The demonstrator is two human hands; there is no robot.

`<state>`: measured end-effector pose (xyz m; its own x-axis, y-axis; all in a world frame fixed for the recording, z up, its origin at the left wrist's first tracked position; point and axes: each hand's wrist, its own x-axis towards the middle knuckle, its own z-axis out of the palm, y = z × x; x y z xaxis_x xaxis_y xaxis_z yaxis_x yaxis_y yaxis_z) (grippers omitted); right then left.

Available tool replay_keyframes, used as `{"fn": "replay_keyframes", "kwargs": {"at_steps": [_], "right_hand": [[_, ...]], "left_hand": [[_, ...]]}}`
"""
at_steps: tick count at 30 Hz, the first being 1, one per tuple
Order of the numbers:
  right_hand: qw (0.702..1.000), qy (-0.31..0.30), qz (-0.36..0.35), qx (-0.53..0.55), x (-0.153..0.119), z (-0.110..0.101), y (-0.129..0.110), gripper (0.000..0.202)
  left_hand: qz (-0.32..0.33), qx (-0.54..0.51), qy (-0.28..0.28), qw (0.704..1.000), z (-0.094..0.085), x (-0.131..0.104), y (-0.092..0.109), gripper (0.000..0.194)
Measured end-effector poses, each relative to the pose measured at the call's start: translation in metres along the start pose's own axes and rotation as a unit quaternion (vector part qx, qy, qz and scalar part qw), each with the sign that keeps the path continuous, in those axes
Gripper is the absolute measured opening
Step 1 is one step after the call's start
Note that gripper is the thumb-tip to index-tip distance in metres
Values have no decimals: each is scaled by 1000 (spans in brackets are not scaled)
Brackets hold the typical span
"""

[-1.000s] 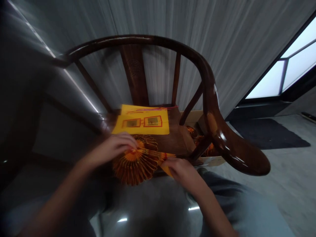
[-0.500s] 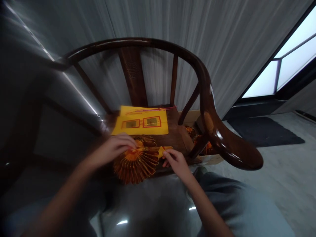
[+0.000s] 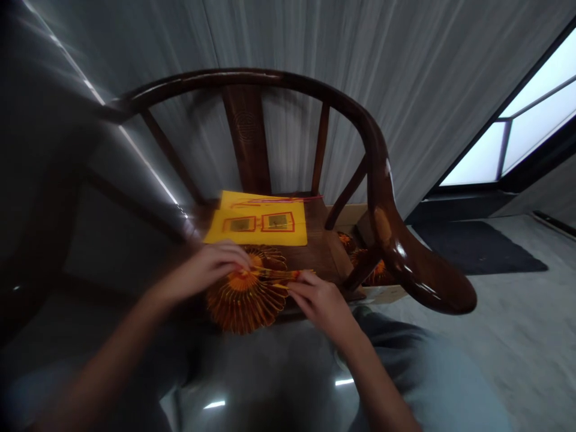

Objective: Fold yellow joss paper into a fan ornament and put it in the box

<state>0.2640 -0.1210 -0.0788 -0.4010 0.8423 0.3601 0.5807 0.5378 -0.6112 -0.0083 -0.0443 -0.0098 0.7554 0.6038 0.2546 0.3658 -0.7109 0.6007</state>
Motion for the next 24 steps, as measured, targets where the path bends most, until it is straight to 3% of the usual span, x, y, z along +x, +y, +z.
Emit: {"fn": "replay_keyframes", "kwargs": {"at_steps": [7, 13, 24], "right_hand": [[993, 21, -80, -85, -3, -2, -17, 27], [986, 3, -145, -77, 0, -2, -38, 26], [984, 20, -164, -74, -4, 11, -43, 23]], "left_hand": [[-2, -27, 7, 1000, 1, -1, -1, 17], [-11, -27, 0, 1000, 0, -1, -4, 16], [-3, -33, 1, 999, 1, -3, -10, 17]]}}
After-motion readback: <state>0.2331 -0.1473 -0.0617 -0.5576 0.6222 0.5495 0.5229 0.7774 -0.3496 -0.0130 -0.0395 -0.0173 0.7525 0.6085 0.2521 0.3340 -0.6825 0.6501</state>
